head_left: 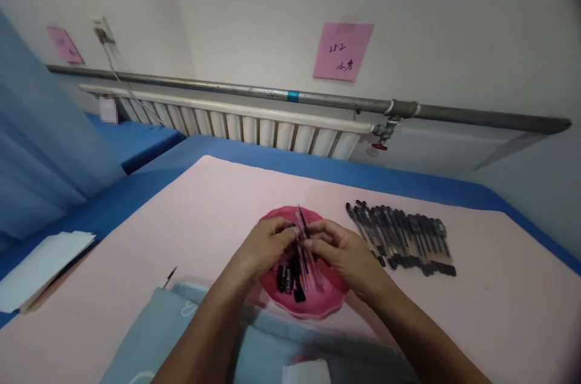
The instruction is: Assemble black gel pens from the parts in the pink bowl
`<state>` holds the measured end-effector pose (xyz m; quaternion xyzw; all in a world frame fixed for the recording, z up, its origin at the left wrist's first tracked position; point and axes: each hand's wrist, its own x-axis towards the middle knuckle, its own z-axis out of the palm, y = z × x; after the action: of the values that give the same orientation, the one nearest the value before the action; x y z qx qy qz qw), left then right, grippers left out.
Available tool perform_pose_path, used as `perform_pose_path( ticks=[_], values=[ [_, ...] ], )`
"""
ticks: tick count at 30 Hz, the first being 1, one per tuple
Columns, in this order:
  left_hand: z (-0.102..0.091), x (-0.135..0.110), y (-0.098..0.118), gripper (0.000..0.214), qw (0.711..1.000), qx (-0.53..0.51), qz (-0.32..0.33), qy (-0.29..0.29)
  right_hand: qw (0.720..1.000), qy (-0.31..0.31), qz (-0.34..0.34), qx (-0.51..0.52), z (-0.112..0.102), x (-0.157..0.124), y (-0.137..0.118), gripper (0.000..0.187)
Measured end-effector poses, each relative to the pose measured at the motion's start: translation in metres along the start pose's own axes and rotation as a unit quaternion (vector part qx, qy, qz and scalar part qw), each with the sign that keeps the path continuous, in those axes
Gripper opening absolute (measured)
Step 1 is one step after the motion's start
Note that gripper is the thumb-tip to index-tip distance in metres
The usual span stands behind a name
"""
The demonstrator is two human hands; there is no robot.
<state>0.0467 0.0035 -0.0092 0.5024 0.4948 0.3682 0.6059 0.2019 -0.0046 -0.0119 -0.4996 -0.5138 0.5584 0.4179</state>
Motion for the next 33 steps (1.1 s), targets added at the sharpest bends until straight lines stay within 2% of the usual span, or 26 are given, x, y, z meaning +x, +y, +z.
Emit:
perform_pose_path(
  ticks=[3,9,13,17,23,26,33],
  values=[
    [0.006,0.001,-0.001,0.018,0.997,-0.074,-0.007,-0.022,0.998,-0.009,0.024,0.052,0.003,-0.002,-0.002,0.019],
    [0.009,0.003,-0.002,0.021,0.988,-0.152,-0.022,0.005,0.998,-0.011,0.0,0.068,0.005,-0.004,-0.002,0.014],
    [0.008,0.002,0.002,0.017,0.983,-0.181,-0.032,0.031,0.997,0.041,-0.014,0.061,-0.001,-0.001,-0.004,0.012],
    [0.008,0.0,0.005,0.011,0.984,-0.175,-0.039,0.014,0.989,0.107,-0.056,0.082,-0.013,0.002,-0.009,0.015],
    [0.017,-0.005,0.002,0.013,0.99,-0.132,-0.002,-0.049,0.949,0.157,-0.096,0.257,-0.019,0.003,-0.02,0.021],
    [0.019,-0.007,0.001,0.015,0.99,-0.129,-0.001,-0.059,0.936,0.155,-0.09,0.302,-0.019,0.003,-0.021,0.024],
    [0.017,-0.006,0.001,0.015,0.992,-0.116,-0.004,-0.044,0.932,0.137,-0.081,0.324,-0.021,0.003,-0.019,0.025]
  ],
)
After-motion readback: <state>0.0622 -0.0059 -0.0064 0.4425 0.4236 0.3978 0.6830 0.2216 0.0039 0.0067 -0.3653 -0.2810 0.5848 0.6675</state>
